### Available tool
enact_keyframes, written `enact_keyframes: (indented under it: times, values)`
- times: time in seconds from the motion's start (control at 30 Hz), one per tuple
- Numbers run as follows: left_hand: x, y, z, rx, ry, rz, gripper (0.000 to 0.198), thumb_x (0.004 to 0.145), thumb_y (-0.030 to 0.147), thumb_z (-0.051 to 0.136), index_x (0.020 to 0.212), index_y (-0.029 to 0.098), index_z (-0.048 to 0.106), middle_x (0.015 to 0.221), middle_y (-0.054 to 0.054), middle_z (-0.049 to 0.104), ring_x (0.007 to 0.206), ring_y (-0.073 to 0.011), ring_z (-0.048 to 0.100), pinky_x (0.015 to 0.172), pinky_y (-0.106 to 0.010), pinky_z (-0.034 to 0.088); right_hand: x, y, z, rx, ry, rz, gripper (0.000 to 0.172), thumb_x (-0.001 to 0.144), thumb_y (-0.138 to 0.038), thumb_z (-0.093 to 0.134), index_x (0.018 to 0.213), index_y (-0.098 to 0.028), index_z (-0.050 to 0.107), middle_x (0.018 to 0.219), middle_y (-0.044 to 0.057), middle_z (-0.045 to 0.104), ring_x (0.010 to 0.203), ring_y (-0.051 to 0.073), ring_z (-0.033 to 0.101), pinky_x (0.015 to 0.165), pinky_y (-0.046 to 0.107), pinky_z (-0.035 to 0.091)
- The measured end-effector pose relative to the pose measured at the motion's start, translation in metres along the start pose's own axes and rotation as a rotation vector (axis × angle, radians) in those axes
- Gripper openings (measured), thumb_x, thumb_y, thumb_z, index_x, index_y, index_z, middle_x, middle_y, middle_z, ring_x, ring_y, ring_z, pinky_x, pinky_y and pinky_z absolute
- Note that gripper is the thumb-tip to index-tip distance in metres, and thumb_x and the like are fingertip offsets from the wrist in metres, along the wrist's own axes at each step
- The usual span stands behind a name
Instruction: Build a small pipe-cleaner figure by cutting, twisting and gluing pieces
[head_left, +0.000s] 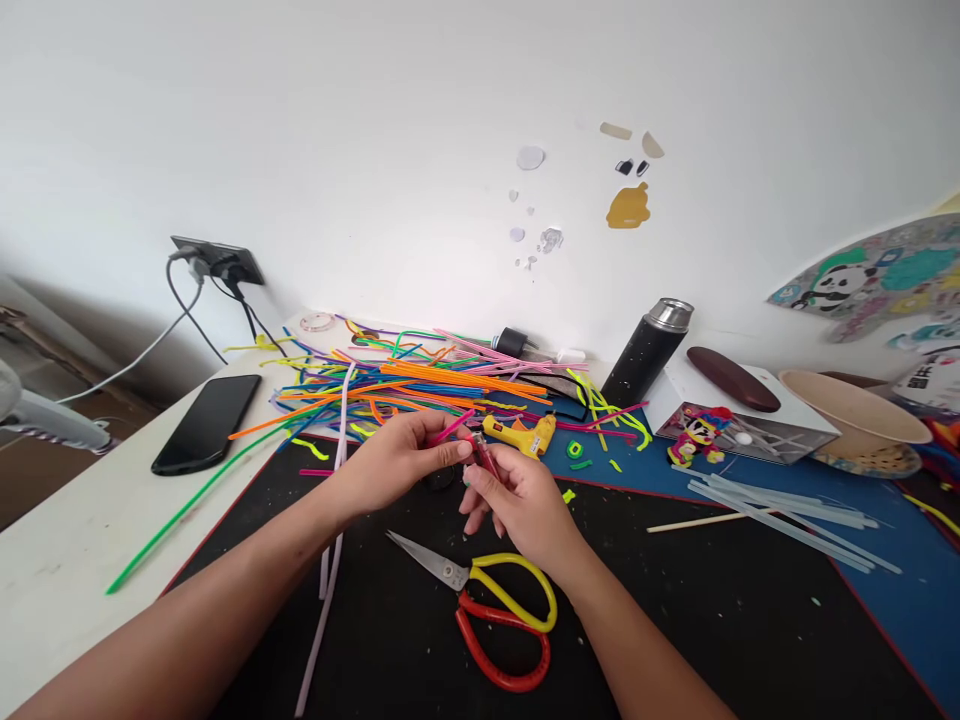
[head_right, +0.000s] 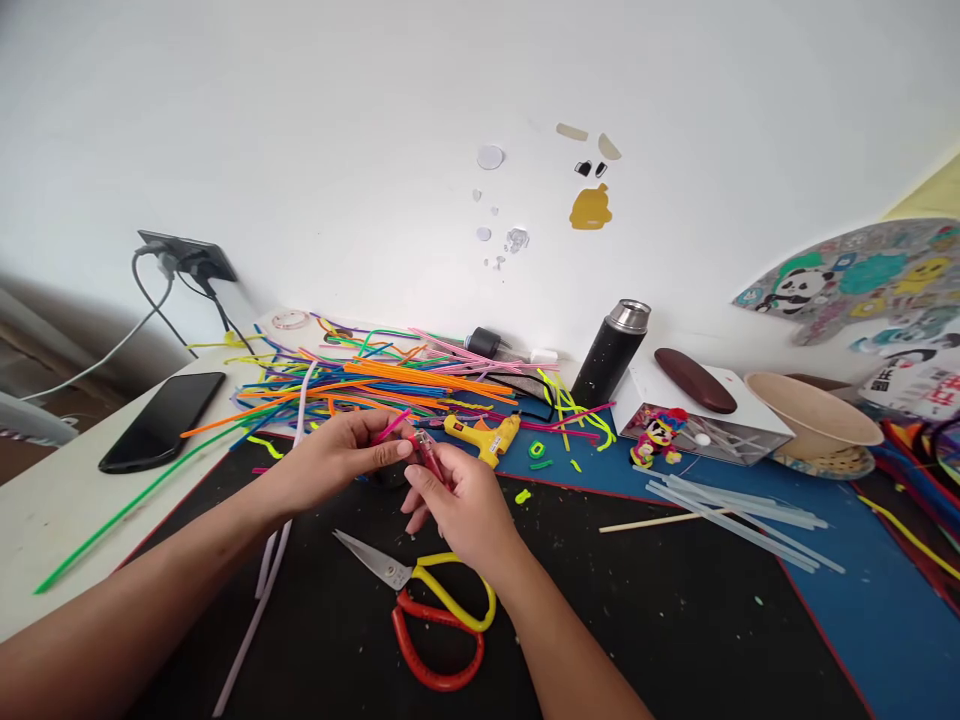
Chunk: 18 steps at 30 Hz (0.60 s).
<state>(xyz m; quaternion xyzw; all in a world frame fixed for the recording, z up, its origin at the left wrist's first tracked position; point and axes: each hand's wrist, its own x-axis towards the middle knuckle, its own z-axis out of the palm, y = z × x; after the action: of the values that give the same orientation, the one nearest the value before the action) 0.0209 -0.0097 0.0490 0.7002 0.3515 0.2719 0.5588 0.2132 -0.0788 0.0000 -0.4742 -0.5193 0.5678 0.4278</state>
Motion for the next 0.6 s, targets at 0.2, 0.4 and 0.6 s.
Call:
enact_keyframes:
  times: [0.2,0.4,0.6]
  values:
    - [0.000,-0.012,0.005,-0.052,0.009,0.005,0.044,0.086,0.061,0.080,0.085,0.018,0.071,0.078,-0.001,0.070,0.073,-0.0168,0.062,0.071,-0.027,0.051,-0.001,0.002,0.004,-0.039,-0.047,-0.027,0.034,0.098,-0.052,0.066,0.104,-0.018,0.067,0.081,0.003,0.073,0.056,0.015,0.073,0.040,0.019,0.036]
    - [-0.001,-0.014,0.006,-0.102,-0.040,0.039,0.045,0.095,0.061,0.070,0.097,0.017,0.070,0.088,-0.004,0.071,0.083,-0.0191,0.065,0.079,-0.031,0.053,0.000,-0.001,0.004,-0.012,0.022,-0.035,0.044,0.096,-0.061,0.066,0.099,-0.017,0.067,0.080,0.003,0.072,0.057,0.017,0.073,0.038,0.019,0.036]
    - [-0.003,-0.015,0.000,0.087,0.126,0.037,0.048,0.104,0.065,0.048,0.105,0.020,0.066,0.096,-0.003,0.067,0.087,-0.0198,0.062,0.081,-0.032,0.053,0.002,-0.008,-0.001,0.110,0.118,-0.032,0.056,0.091,-0.073,0.069,0.097,-0.018,0.066,0.073,-0.001,0.065,0.046,0.010,0.059,0.038,0.020,0.033]
